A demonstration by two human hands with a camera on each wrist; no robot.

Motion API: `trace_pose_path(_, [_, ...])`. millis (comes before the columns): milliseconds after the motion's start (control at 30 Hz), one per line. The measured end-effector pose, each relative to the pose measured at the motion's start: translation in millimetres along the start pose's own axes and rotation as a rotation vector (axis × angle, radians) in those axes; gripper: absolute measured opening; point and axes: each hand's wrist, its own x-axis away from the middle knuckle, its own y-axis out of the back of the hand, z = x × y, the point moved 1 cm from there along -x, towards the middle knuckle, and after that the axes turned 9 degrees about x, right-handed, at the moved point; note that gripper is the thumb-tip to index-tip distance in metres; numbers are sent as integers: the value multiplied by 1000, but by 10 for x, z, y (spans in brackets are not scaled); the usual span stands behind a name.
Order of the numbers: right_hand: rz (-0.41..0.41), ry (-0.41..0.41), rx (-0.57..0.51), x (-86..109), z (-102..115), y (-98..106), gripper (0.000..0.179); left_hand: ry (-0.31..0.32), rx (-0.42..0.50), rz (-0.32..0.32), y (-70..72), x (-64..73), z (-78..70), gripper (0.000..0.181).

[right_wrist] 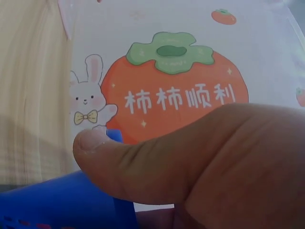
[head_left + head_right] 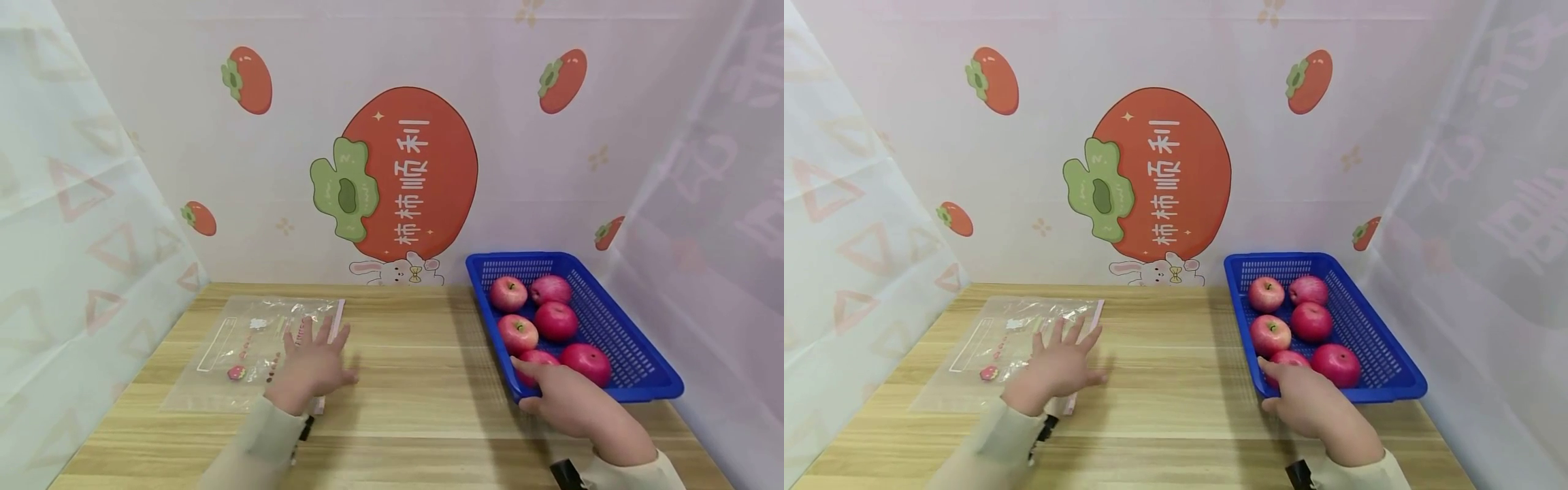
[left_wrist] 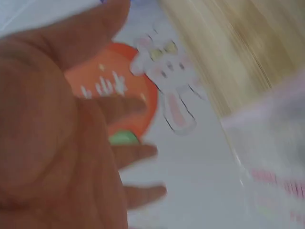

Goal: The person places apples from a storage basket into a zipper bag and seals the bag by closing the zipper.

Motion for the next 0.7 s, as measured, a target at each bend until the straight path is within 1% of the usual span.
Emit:
trace_pose_path(67, [-23, 1, 31, 21, 25, -6, 68, -54, 12, 24, 30, -29, 203, 95])
trace_pose_path(133, [-93, 20, 83, 45, 76, -9, 71, -83, 18, 52, 57, -52, 403, 97])
trace_pose_path(200, [-216, 55, 135, 67, 169, 3, 75, -88, 37, 79, 78, -69, 570, 98])
trace_pose_path(267, [-365, 120, 155, 73, 309, 19, 80, -85, 45, 101, 83, -82, 703, 98])
trace_pose_path(300, [-434, 164, 149, 64, 389, 22, 81, -85, 47, 111, 76, -90, 755, 99])
trace_pose_path(333, [-485, 203, 135, 55, 478, 20, 83, -84, 53, 118, 67, -100, 796, 100])
trace_pose_path(367, [-519, 243, 113, 37, 572, 12, 84, -85, 63, 126, 57, -111, 826, 101])
trace_pose_path(433, [-535, 314, 52, -8, 759, -24, 85, -93, 72, 137, 33, -136, 866, 102])
trace_pose_path(500, [-498, 348, -6, -64, 928, -79, 85, -99, 80, 145, 4, -159, 884, 104])
trace_pose_path(567, [-448, 345, -62, -139, 1075, -131, 84, -99, 90, 153, -10, -176, 892, 105])
trace_pose_path(700, [-361, 286, -119, -327, 1281, -238, 85, -86, 104, 170, -31, -196, 895, 105])
